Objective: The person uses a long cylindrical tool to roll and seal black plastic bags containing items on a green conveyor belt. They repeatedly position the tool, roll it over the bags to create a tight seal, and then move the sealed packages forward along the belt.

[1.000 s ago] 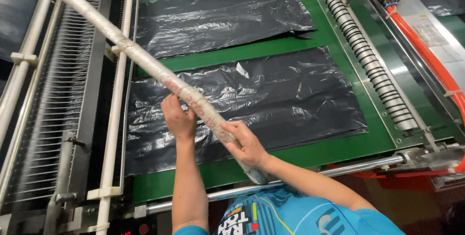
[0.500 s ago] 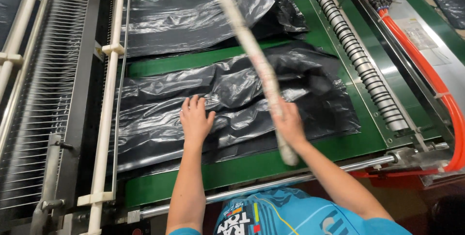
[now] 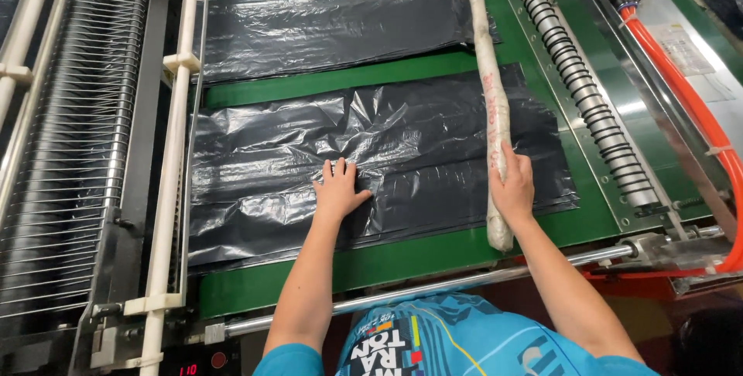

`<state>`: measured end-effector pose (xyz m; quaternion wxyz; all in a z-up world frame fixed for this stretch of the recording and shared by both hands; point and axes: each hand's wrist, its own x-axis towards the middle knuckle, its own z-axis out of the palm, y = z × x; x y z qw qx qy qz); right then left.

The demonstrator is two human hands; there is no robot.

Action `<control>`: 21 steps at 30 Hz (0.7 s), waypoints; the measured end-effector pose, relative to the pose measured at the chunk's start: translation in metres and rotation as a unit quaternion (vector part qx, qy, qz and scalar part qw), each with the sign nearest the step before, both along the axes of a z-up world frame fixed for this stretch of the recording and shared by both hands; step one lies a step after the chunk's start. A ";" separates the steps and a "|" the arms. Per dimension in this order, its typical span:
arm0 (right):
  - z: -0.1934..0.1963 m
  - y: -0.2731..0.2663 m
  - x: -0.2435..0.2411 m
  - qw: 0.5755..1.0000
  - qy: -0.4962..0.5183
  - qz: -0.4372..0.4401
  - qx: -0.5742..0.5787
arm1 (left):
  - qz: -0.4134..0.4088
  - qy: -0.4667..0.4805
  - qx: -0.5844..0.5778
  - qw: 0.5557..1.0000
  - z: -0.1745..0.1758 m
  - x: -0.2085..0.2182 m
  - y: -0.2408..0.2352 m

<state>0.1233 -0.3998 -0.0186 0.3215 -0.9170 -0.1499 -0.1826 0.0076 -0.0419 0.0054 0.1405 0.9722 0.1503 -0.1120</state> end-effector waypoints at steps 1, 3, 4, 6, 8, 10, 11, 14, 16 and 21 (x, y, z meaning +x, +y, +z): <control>0.004 0.008 -0.003 1.000 0.002 0.003 -0.002 | 0.003 0.002 -0.002 1.000 -0.004 0.002 0.004; 0.010 0.025 -0.014 0.999 -0.032 0.031 0.028 | 0.010 -0.108 0.021 0.994 -0.015 0.002 0.014; 0.020 0.038 -0.025 0.999 -0.027 0.034 0.027 | 0.013 -0.103 0.020 0.994 -0.007 -0.001 0.018; 0.039 0.067 -0.044 0.989 -0.007 0.099 0.108 | 0.032 -0.211 0.082 0.974 0.011 -0.004 0.028; 0.052 0.096 -0.065 0.978 0.001 0.158 0.137 | 0.045 -0.315 0.099 0.943 0.014 -0.009 0.043; 0.061 0.120 -0.085 0.963 0.008 0.211 0.169 | 0.051 -0.416 0.115 0.901 0.014 -0.013 0.059; 0.064 0.131 -0.095 0.948 0.022 0.257 0.184 | 0.077 -0.448 0.123 0.882 0.012 -0.016 0.067; 0.062 0.160 -0.119 0.924 0.035 0.329 0.193 | 0.133 -0.485 0.146 0.852 0.010 -0.022 0.085; 0.056 0.173 -0.132 0.916 0.037 0.355 0.184 | 0.165 -0.486 0.159 0.843 0.013 -0.028 0.087; 0.053 0.189 -0.142 0.905 0.026 0.392 0.162 | 0.236 -0.458 0.180 0.838 0.014 -0.034 0.088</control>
